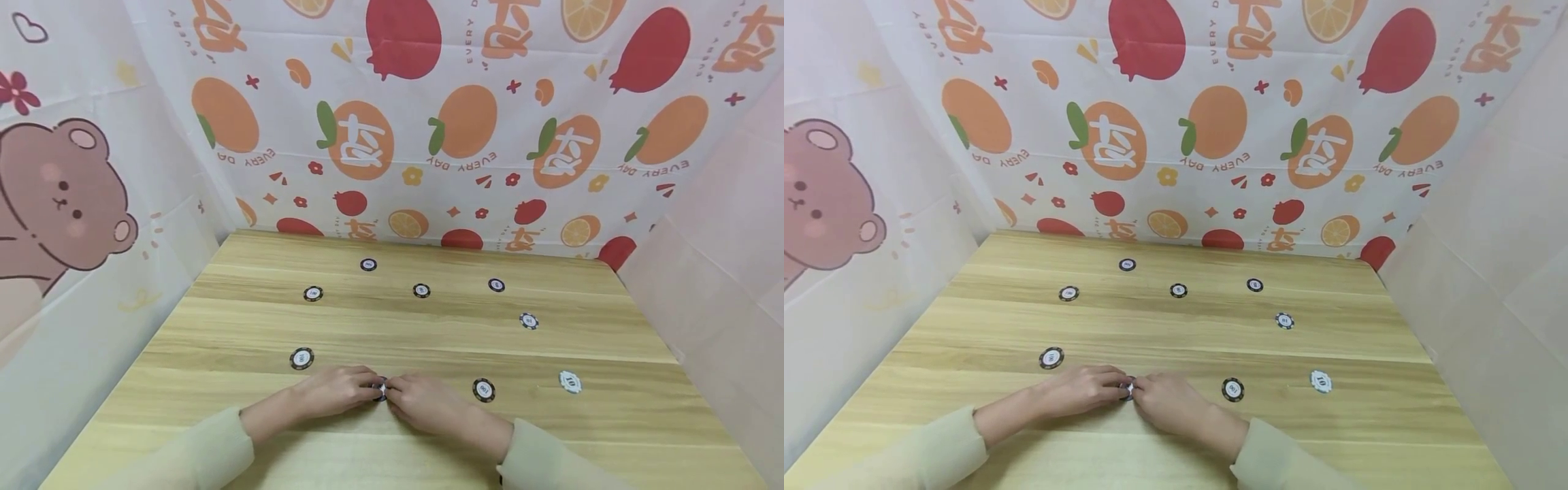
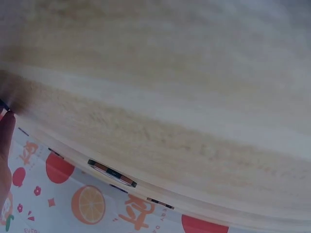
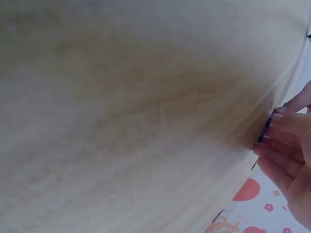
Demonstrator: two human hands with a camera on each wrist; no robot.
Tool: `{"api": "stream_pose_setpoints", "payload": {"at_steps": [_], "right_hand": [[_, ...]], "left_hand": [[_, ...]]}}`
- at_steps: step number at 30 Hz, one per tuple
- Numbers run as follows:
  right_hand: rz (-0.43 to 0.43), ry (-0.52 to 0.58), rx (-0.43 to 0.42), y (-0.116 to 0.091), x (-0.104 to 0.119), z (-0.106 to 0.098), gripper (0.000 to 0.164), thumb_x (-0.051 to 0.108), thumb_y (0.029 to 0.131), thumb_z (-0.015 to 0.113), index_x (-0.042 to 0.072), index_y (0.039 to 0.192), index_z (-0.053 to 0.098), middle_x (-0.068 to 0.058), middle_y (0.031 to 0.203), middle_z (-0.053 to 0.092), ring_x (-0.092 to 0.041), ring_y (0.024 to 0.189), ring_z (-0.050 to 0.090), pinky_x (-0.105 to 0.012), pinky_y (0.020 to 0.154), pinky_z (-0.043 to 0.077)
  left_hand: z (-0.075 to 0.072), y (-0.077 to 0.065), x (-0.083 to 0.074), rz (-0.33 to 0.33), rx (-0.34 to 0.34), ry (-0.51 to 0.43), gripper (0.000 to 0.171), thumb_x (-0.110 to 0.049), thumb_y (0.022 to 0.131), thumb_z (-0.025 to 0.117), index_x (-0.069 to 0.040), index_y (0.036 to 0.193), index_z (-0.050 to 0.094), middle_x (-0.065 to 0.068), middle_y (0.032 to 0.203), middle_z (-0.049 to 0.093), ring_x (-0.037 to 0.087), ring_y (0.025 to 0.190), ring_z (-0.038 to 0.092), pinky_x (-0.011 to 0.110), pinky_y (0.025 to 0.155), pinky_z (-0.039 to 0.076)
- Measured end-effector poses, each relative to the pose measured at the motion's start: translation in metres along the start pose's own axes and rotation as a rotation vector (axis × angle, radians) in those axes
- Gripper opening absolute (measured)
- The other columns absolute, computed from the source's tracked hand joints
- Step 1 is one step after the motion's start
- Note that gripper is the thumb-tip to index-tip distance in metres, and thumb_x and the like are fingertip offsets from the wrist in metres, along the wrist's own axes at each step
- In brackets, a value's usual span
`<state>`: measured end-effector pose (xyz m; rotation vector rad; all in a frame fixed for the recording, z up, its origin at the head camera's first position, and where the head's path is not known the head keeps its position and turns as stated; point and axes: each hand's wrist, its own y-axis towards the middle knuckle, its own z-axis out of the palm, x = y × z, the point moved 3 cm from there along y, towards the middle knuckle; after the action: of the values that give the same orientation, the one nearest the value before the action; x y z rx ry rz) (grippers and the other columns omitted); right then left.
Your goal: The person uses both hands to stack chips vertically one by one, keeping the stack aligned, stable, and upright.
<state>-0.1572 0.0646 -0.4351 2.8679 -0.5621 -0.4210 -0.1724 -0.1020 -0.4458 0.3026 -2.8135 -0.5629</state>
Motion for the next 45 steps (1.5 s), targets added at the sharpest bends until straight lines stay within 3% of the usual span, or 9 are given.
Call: {"api": "stream_pose_setpoints", "payload": {"at_steps": [6, 7, 15, 29, 36, 45], "right_hand": [[-0.007, -0.058, 0.037, 0.004, 0.001, 0.003, 0.012, 0.011, 0.087, 0.057, 0.010, 0.097, 0.064, 0.001, 0.091, 0.061, -0.008, 0.076, 0.058, -0.019, 0.067, 0.047], [-0.006, -0.059, 0.039, 0.004, 0.001, 0.003, 0.012, 0.011, 0.087, 0.057, 0.010, 0.097, 0.064, 0.001, 0.090, 0.060, -0.008, 0.075, 0.057, -0.019, 0.066, 0.047], [0.024, -0.076, 0.029, 0.009, 0.002, -0.001, 0.008, 0.013, 0.085, 0.062, 0.012, 0.090, 0.068, 0.002, 0.084, 0.061, -0.006, 0.069, 0.055, -0.016, 0.061, 0.045], [0.054, -0.155, 0.042, 0.016, 0.004, 0.004, 0.004, 0.017, 0.084, 0.063, 0.016, 0.085, 0.067, 0.004, 0.077, 0.062, -0.006, 0.060, 0.054, -0.017, 0.050, 0.043], [0.060, -0.137, 0.092, 0.013, 0.000, 0.000, 0.009, 0.012, 0.083, 0.065, 0.013, 0.091, 0.069, 0.002, 0.082, 0.063, -0.005, 0.067, 0.057, -0.013, 0.057, 0.046], [0.083, -0.066, 0.060, 0.003, -0.012, 0.001, 0.009, 0.008, 0.080, 0.065, 0.013, 0.085, 0.071, 0.002, 0.078, 0.061, -0.007, 0.066, 0.058, -0.014, 0.054, 0.044]], "left_hand": [[0.000, 0.001, 0.000, 0.018, -0.005, -0.010, 0.014, -0.011, 0.083, 0.063, -0.010, 0.096, 0.070, 0.004, 0.100, 0.064, 0.017, 0.092, 0.062, 0.022, 0.081, 0.047], [-0.004, 0.003, -0.001, 0.020, 0.008, -0.020, 0.017, -0.011, 0.078, 0.067, -0.010, 0.095, 0.071, 0.004, 0.099, 0.065, 0.018, 0.091, 0.062, 0.022, 0.081, 0.047], [-0.005, 0.003, 0.007, 0.035, 0.058, -0.143, 0.018, -0.010, 0.079, 0.068, -0.008, 0.096, 0.070, 0.005, 0.101, 0.065, 0.017, 0.094, 0.062, 0.021, 0.084, 0.045], [-0.006, 0.006, 0.009, 0.026, 0.039, -0.148, 0.012, -0.010, 0.078, 0.069, -0.010, 0.091, 0.071, 0.002, 0.096, 0.066, 0.012, 0.089, 0.063, 0.014, 0.080, 0.044], [-0.004, 0.015, 0.004, -0.031, 0.038, -0.123, 0.015, -0.008, 0.076, 0.071, -0.011, 0.091, 0.071, 0.002, 0.095, 0.066, 0.012, 0.087, 0.063, 0.014, 0.077, 0.045], [0.001, 0.033, -0.002, -0.163, 0.135, -0.065, 0.015, -0.008, 0.078, 0.070, -0.013, 0.092, 0.071, 0.001, 0.089, 0.067, 0.010, 0.080, 0.063, 0.013, 0.069, 0.047]]}}
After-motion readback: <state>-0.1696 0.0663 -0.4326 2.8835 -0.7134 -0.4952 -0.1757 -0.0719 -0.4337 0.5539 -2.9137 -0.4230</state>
